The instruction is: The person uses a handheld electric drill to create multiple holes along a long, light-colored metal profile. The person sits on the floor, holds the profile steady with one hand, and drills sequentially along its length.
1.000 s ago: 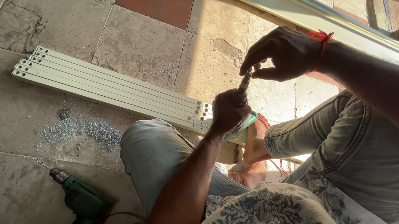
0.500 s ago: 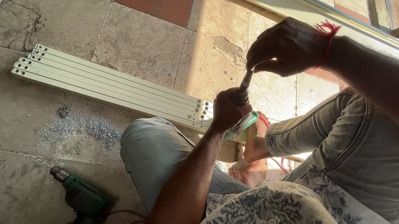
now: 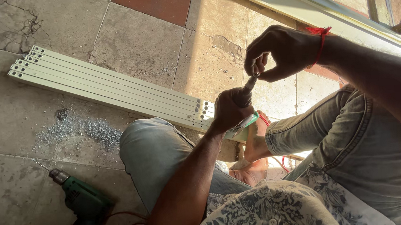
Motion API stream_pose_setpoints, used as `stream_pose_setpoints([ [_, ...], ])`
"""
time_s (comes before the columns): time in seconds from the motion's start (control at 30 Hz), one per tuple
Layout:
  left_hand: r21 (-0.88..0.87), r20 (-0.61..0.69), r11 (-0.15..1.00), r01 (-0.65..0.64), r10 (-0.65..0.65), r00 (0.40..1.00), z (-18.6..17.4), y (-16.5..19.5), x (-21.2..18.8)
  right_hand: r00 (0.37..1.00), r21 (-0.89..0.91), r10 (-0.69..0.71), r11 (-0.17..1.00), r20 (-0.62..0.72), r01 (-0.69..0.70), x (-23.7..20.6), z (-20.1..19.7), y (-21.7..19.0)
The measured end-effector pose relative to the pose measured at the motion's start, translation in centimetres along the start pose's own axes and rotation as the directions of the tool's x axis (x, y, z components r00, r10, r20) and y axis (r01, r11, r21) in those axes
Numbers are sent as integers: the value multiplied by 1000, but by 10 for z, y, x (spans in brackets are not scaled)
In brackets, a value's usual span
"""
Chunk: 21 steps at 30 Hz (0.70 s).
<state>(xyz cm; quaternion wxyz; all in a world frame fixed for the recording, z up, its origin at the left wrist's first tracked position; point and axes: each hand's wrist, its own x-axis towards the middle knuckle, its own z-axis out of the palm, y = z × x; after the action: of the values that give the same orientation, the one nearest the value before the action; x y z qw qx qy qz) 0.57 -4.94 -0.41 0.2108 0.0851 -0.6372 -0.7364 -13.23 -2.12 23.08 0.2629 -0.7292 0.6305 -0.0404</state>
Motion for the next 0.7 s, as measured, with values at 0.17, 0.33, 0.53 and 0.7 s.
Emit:
stream_pose_setpoints([
  [0.17,116,52,987,-109,103,993,3,0,0,980,21,127,991,152,-132,4,9,-3],
  [0.33,74,82,995,-66,59,995,3,2,-1,974,72,94,991,208,-111,5,11,-1],
  [0.53,77,49,996,-50,46,998,1,2,0,986,21,100,994,137,-104,5,10,-6],
  [0.7,46,53,997,-66,63,997,0,1,-1,982,-5,122,992,145,-123,5,5,-10],
])
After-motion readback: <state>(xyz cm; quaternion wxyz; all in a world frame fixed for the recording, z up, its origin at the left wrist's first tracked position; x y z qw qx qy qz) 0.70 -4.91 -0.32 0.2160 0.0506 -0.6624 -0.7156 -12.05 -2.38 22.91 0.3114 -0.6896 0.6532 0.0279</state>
